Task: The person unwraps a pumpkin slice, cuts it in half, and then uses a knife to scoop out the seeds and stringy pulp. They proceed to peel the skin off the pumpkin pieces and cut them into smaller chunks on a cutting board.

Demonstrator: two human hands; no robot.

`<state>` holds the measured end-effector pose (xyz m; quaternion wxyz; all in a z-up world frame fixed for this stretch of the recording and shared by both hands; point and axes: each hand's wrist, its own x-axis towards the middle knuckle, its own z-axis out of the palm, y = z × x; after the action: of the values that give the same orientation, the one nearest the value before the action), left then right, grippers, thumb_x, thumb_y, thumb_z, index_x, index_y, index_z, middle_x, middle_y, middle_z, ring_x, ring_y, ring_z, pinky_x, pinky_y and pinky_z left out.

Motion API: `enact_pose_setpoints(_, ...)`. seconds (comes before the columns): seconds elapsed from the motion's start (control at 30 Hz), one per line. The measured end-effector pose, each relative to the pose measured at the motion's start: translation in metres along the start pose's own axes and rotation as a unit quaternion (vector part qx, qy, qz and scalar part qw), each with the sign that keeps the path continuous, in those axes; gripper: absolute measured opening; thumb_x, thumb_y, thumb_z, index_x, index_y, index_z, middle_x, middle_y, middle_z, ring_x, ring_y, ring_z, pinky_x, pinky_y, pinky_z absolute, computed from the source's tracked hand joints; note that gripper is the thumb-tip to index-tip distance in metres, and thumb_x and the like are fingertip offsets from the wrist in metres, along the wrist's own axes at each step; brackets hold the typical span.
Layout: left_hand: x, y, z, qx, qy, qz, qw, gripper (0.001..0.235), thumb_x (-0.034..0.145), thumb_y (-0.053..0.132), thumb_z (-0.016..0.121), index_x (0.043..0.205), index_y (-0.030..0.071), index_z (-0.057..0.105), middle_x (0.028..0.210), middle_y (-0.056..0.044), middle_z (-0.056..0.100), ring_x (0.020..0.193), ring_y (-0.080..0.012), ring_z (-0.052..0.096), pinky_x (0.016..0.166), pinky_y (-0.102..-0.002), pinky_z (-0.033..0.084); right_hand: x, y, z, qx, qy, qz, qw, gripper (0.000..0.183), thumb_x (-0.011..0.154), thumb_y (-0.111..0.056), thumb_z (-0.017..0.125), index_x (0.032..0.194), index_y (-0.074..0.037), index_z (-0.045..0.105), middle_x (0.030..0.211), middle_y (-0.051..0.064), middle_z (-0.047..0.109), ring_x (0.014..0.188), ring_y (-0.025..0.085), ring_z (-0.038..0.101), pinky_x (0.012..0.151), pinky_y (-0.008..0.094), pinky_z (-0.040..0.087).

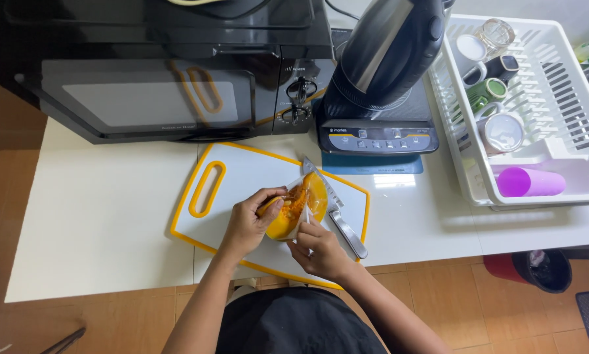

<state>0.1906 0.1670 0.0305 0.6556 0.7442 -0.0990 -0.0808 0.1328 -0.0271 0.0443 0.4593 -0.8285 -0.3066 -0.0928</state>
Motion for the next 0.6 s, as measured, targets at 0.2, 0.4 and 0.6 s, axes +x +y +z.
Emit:
enact_pose_setpoints(0.2, -0.003, 0.003, -0.005, -0.017, -0.022, 0.03, 0.999, 0.042, 0.098, 0.038, 0.064, 0.123, 0.005, 0.069, 0.117, -0.008, 0.077, 0.107, -0.0131, 0.071, 0.093, -0.029, 0.055, -0.03, 0.04, 0.003, 0.269, 0.085, 0.159, 0.946, 0.043, 0.073, 0.02, 0.061, 0.063, -0.005, 0.028, 0.06, 0.003, 0.037, 0.056, 0.013, 0.035, 0.052, 0.031, 0.03)
enact_pose_setpoints(0.4, 0.0, -0.021, -0.013, -0.078, -0.013, 0.013, 0.997, 0.044, 0.099, 0.04, 0.063, 0.121, 0.003, 0.072, 0.113, -0.009, 0.078, 0.106, -0.0136, 0.071, 0.096, -0.028, 0.055, -0.043, 0.089, 0.008, 0.698, 0.073, 0.184, 0.688, 0.043, 0.069, 0.023, 0.05, 0.06, -0.012, 0.027, 0.06, 0.0, 0.037, 0.054, 0.012, 0.034, 0.052, 0.029, 0.034)
enact_pose_setpoints(0.6, 0.007, -0.023, -0.008, -0.092, 0.011, -0.013, 0.996, 0.043, 0.1, 0.04, 0.062, 0.117, 0.002, 0.076, 0.114, -0.008, 0.079, 0.102, -0.0144, 0.067, 0.095, -0.028, 0.053, -0.044, 0.102, 0.011, 0.819, 0.094, 0.159, 0.544, 0.035, 0.062, 0.021, 0.041, 0.062, -0.012, 0.03, 0.061, 0.001, 0.035, 0.06, 0.019, 0.039, 0.077, 0.033, 0.05)
